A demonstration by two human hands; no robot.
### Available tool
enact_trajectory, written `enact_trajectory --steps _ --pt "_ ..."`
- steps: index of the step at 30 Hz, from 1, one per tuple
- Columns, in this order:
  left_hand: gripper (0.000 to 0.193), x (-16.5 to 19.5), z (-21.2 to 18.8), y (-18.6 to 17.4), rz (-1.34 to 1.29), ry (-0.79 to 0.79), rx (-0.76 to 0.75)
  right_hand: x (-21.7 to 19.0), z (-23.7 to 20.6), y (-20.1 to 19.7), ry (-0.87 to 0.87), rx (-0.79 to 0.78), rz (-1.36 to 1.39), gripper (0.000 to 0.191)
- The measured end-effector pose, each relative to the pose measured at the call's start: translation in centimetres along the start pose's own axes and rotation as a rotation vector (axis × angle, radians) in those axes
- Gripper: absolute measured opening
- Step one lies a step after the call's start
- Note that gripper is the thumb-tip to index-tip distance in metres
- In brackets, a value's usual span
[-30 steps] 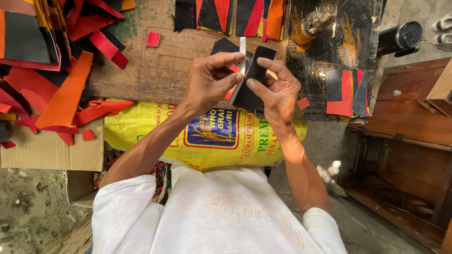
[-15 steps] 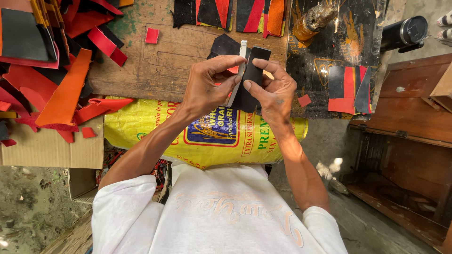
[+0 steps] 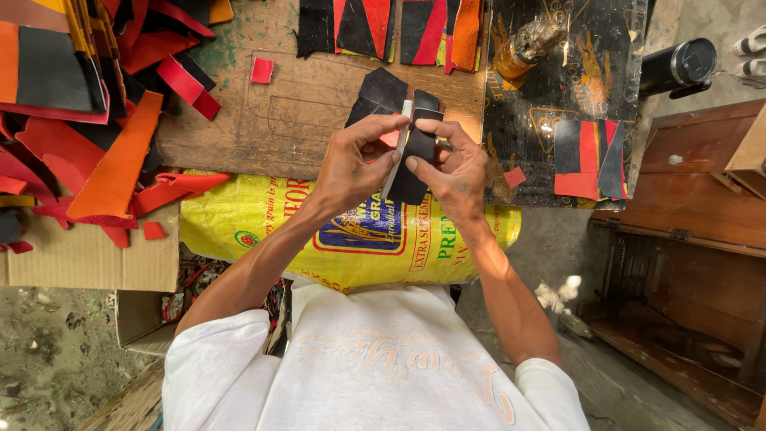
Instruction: The person sits at a wooden workbench and assembles a patchwork panel from cut red, orange, yellow, green and black foam pieces, pressing each piece onto a black foam base. They first handle a jar, then fit and press the colored pieces edge to edge, and later use a small white stick to press and trim the edges of black foam strips on the panel.
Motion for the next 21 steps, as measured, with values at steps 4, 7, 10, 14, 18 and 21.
enact_trajectory --steps 4,7,10,14,18,21 --pt "0.035 -0.6 -0.1 -0.1 -0.118 -0.067 -0.005 -0.6 0.1 -0.3 -0.019 -0.016 0.015 0.036" --pt "0.031 -0.3 0.0 -0.4 -0.077 -0.064 0.023 -0.6 0.1 -0.4 -0.05 -0.022 0.071 0.034" --pt "0.03 0.3 0.0 -0.5 -0.011 -0.049 0.057 -0.2 0.1 -0.5 -0.042 0.004 0.132 0.037" --pt "0.029 1.4 -0.2 -0.3 -0.011 0.0 0.055 0.3 -0.3 -0.5 -0.042 0.043 0.144 0.04" --pt "0.03 2.2 -0.4 -0.2 0.064 0.042 0.044 0.6 -0.6 -0.4 -0.034 0.051 0.103 0.041" --pt "0.029 2.4 -0.4 -0.2 0.121 0.037 0.057 0.8 -0.6 -0.5 -0.031 0.044 0.119 0.04"
Point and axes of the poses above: each hand's wrist, its own z-axis towards the middle knuckle, its own y-axis out of the palm, x = y × z, the point moved 6 cm from there along z, towards the middle knuckle, and after that the axes turned 1 degree about -x, right-handed, at the moved point
